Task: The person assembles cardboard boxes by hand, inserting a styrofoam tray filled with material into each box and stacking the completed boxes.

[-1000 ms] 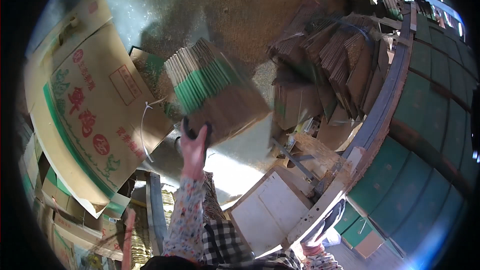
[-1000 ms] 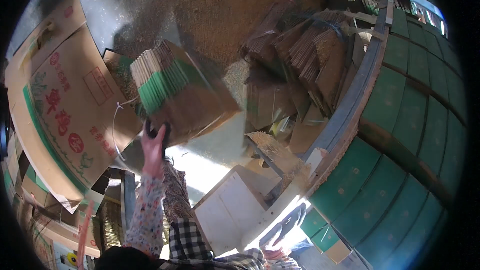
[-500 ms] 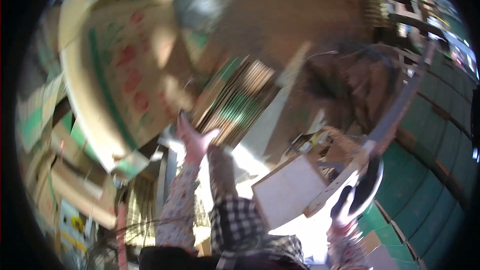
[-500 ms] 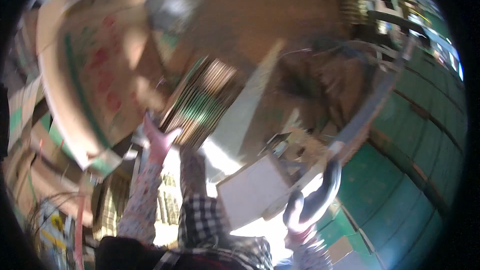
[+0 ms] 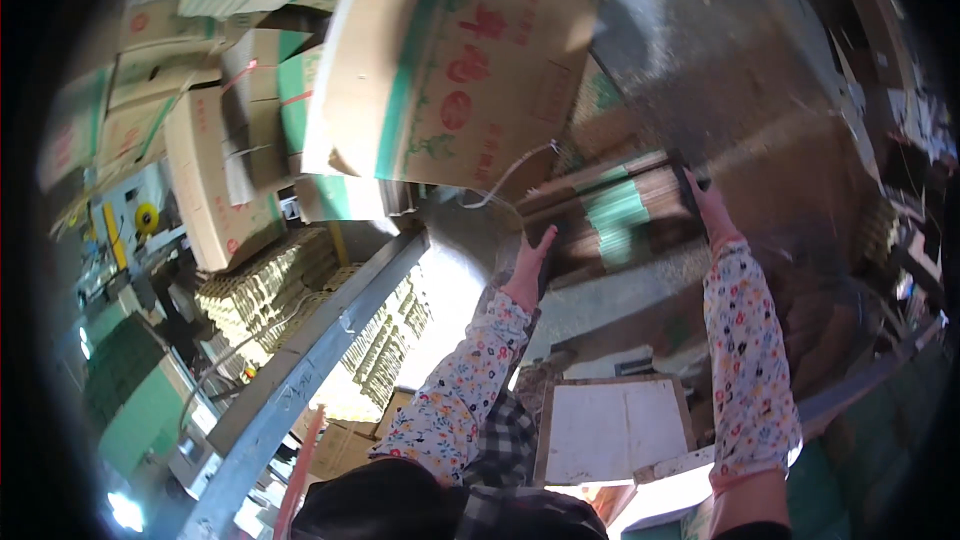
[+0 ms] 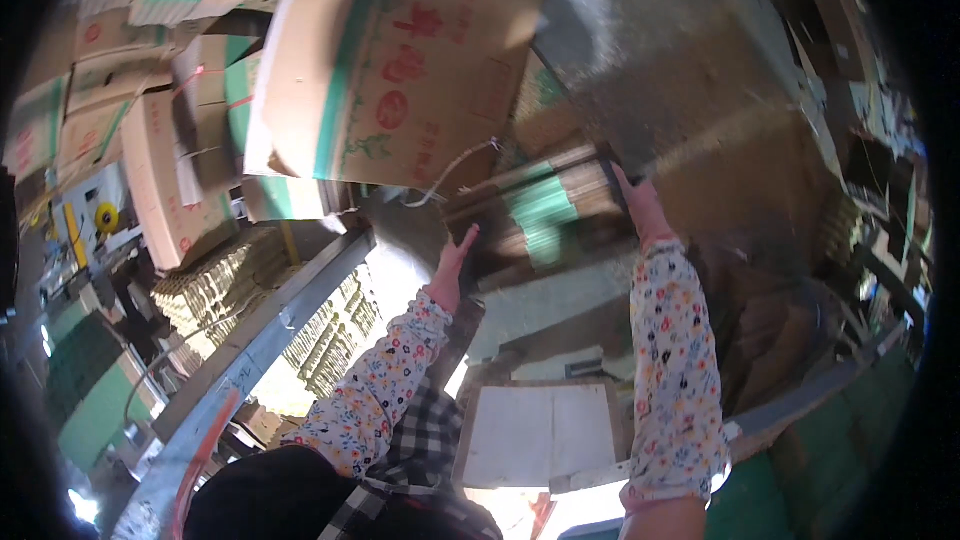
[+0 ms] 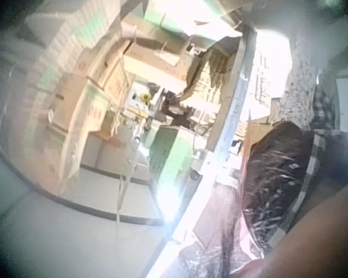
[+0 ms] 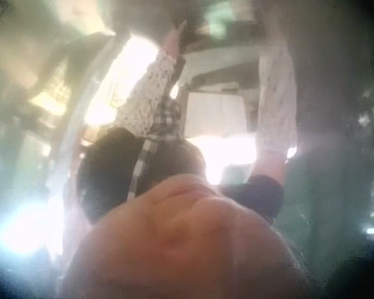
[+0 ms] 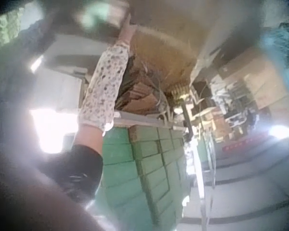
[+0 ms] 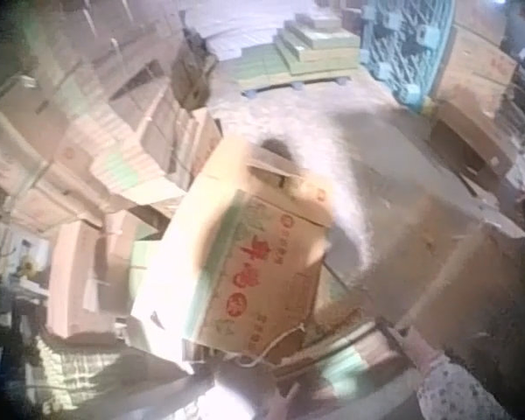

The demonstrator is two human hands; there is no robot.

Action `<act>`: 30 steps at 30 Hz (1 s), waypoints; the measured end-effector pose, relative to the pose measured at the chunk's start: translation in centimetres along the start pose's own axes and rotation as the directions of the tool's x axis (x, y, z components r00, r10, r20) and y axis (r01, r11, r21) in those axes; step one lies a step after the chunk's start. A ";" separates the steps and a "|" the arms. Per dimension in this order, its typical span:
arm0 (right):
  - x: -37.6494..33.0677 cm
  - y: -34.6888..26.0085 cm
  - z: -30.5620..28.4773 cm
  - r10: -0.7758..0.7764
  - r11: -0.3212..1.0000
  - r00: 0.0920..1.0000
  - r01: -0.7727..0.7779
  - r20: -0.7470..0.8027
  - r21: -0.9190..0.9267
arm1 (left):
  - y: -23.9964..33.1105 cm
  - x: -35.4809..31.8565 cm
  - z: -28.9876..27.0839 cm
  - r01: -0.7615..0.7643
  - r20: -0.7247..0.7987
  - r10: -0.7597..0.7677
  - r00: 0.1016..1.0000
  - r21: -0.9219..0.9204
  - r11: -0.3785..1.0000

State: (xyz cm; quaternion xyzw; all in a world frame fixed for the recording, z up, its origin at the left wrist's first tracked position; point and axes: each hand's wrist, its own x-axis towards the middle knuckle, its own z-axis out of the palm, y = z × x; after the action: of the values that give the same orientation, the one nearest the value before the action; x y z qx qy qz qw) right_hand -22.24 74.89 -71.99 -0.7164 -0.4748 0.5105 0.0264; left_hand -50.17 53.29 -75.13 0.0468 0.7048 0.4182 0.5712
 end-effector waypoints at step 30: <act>-38.7 -12.7 -5.3 -0.186 0.874 0.834 0.382 -0.519 0.300 | 33.4 -19.8 1.8 -0.514 0.021 0.610 0.792 0.563 0.647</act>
State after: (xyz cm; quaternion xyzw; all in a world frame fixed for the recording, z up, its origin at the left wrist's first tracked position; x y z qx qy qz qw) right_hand -27.61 56.84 -35.52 -0.7188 -0.4449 0.3936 0.3612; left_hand -55.56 65.05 -38.48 0.3869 0.7889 0.3608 0.3127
